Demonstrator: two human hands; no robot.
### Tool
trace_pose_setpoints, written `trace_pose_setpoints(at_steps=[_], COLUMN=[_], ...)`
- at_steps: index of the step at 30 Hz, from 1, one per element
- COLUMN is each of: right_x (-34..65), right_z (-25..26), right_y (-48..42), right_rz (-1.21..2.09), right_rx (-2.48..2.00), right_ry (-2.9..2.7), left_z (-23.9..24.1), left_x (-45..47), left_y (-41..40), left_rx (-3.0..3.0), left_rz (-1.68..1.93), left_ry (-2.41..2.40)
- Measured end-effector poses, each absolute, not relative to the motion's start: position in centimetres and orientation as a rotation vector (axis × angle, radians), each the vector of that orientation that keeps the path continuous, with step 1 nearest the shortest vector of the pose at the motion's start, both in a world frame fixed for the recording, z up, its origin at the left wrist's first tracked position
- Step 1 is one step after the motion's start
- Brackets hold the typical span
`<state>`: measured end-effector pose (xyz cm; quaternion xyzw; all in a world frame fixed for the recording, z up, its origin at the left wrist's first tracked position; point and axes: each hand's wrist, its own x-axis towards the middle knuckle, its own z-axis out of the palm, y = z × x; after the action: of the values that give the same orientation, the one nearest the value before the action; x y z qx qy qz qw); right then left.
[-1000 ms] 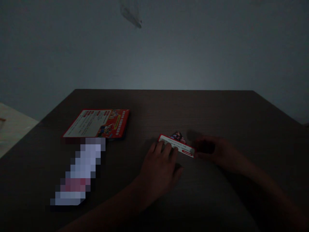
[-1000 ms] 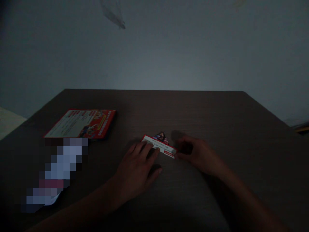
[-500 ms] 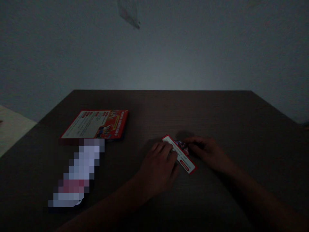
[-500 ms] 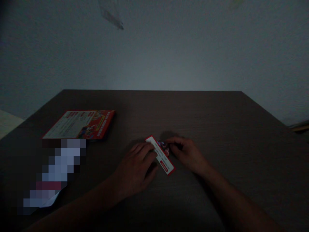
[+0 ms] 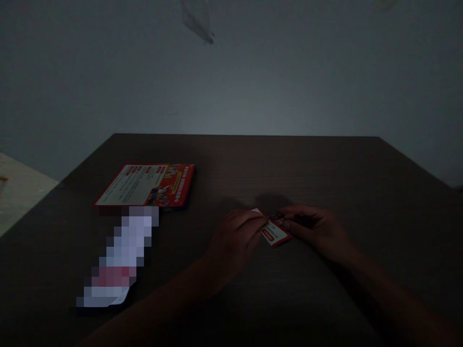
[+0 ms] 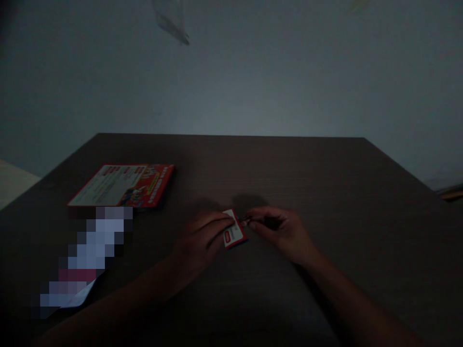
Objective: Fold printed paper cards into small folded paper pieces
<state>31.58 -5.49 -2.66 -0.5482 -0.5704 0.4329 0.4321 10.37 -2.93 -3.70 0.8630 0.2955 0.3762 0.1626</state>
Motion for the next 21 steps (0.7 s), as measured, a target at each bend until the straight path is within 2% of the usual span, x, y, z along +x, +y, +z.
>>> trace_pose_setpoints(at_steps=[6, 13, 21], right_x=[31.3, 30.8, 30.1], right_z=[-2.2, -2.0, -2.1], right_y=[-5.5, -6.0, -6.2], right_rz=[0.797, 0.877, 1.071], right_rx=[-1.269, -1.209, -1.330], right_ry=[-1.625, -1.646, -1.347], left_z=[-3.1, -2.4, -2.5], left_x=[10.6, 11.0, 11.4], left_y=[-2.9, -3.4, -3.2], left_rx=[2.150, 1.703, 1.275], left_rz=[1.140, 0.935, 0.831], left_ry=[0.857, 1.007, 0.893])
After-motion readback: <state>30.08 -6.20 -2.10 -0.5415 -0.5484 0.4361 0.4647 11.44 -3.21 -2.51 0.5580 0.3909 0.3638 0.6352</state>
